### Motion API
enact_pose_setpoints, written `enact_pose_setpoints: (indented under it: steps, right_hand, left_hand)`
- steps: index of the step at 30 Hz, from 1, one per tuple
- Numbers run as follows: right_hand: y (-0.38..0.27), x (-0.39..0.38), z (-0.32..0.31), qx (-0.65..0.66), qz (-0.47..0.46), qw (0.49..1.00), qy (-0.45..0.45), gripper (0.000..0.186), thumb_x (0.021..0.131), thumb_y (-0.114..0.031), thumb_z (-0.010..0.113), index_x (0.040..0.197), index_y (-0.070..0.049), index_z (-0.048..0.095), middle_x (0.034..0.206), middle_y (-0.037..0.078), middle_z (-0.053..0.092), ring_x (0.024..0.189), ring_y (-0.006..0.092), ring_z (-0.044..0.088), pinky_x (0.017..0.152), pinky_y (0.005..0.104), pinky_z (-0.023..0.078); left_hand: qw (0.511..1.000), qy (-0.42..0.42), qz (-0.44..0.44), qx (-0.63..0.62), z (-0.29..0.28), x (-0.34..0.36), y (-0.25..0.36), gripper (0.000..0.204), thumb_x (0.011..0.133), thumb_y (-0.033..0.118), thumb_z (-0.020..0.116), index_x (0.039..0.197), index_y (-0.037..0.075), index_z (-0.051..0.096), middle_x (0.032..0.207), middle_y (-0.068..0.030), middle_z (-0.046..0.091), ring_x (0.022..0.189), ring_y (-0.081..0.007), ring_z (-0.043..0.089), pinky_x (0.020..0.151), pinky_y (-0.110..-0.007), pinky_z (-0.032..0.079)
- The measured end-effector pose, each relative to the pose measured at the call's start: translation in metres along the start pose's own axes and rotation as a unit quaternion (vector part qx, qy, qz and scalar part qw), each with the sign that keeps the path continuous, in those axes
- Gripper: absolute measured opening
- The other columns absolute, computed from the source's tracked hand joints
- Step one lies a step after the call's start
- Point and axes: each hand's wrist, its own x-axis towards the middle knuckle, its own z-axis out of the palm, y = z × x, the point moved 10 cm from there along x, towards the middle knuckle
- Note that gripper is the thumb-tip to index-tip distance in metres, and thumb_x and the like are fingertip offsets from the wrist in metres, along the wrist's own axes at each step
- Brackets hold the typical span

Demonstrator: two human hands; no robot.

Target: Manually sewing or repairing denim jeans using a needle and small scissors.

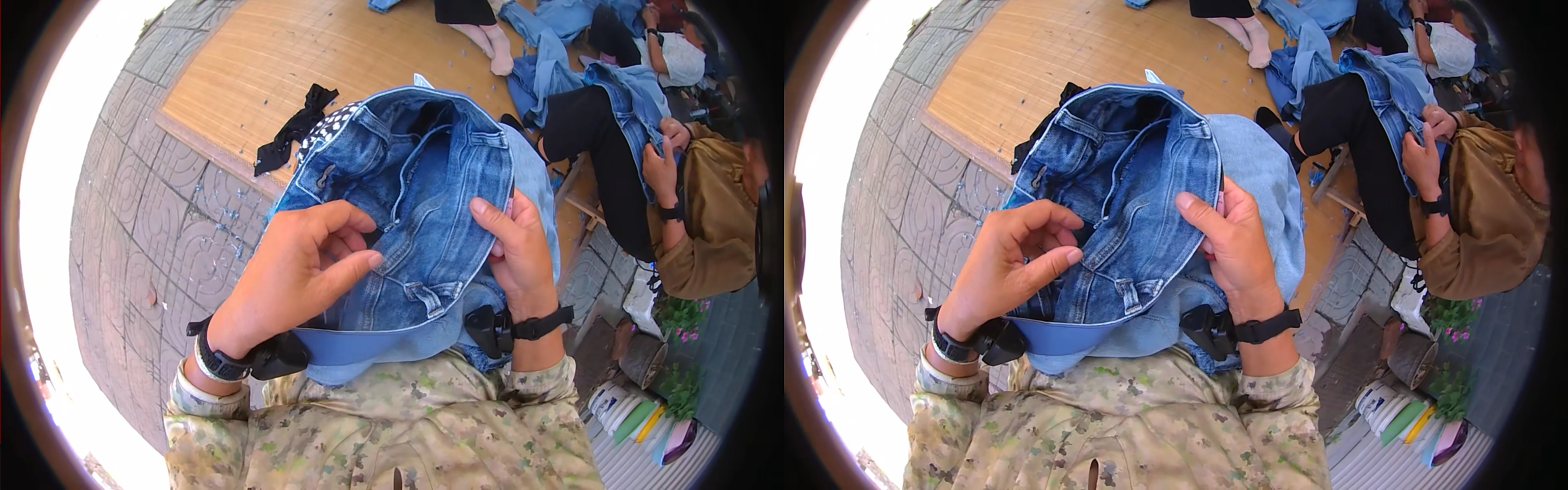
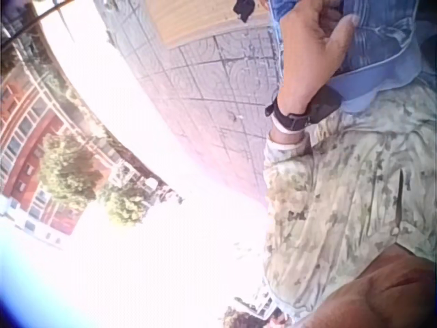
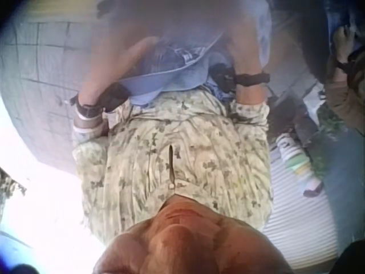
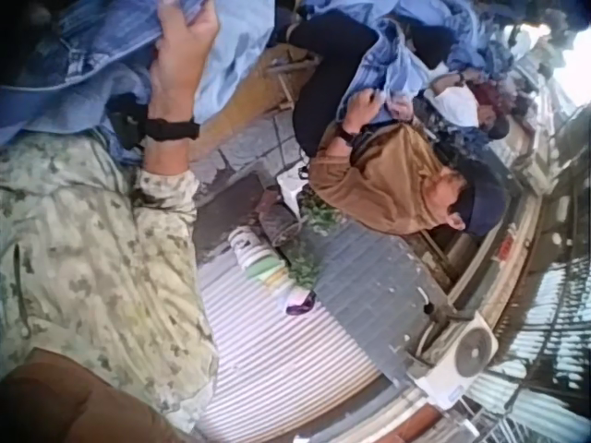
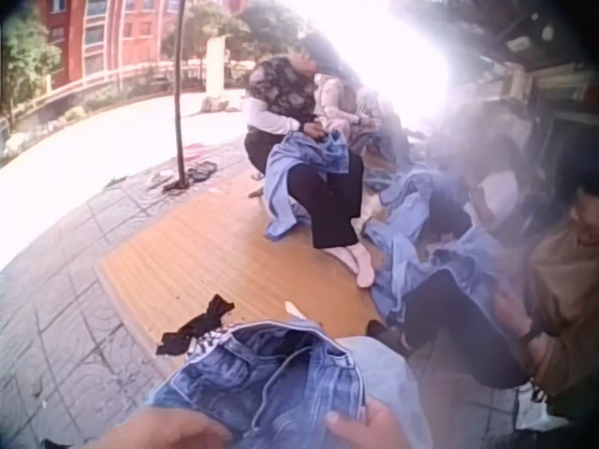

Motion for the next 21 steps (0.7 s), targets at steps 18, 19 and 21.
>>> enact_pose_setpoints:
  steps: [18,19,21]
  right_hand:
    - [-0.004,-0.009,-0.005,0.021,-0.025,0.999,0.034,0.023,0.089,-0.010,0.066,0.112,-0.005,0.063,0.081,-0.006,0.064,0.054,-0.0027,0.044,0.043,0.0152,0.028]
    - [-0.003,-0.010,-0.009,0.020,-0.025,0.998,0.046,0.023,0.089,-0.010,0.066,0.111,-0.005,0.063,0.081,-0.006,0.064,0.053,-0.0027,0.044,0.043,0.0151,0.028]
    - [-0.001,-0.013,-0.013,0.019,-0.024,0.998,0.059,0.022,0.090,-0.010,0.066,0.111,-0.005,0.062,0.081,-0.005,0.064,0.053,-0.0026,0.043,0.044,0.0151,0.028]
  left_hand:
    - [1.000,0.010,-0.001,0.026,0.024,0.028,-0.009,0.035,0.076,0.018,0.080,0.097,-0.004,0.064,0.077,-0.0112,0.066,0.054,-0.0138,0.059,0.051,-0.027,0.047]
    - [1.000,0.008,-0.001,0.025,0.025,0.026,-0.009,0.035,0.076,0.018,0.080,0.097,-0.004,0.064,0.077,-0.0112,0.066,0.054,-0.0138,0.059,0.051,-0.027,0.047]
    - [0.998,-0.011,0.021,0.051,0.030,0.017,-0.005,0.050,0.073,0.015,0.084,0.113,0.000,0.060,0.089,-0.0053,0.061,0.064,-0.0070,0.054,0.056,-0.023,0.044]
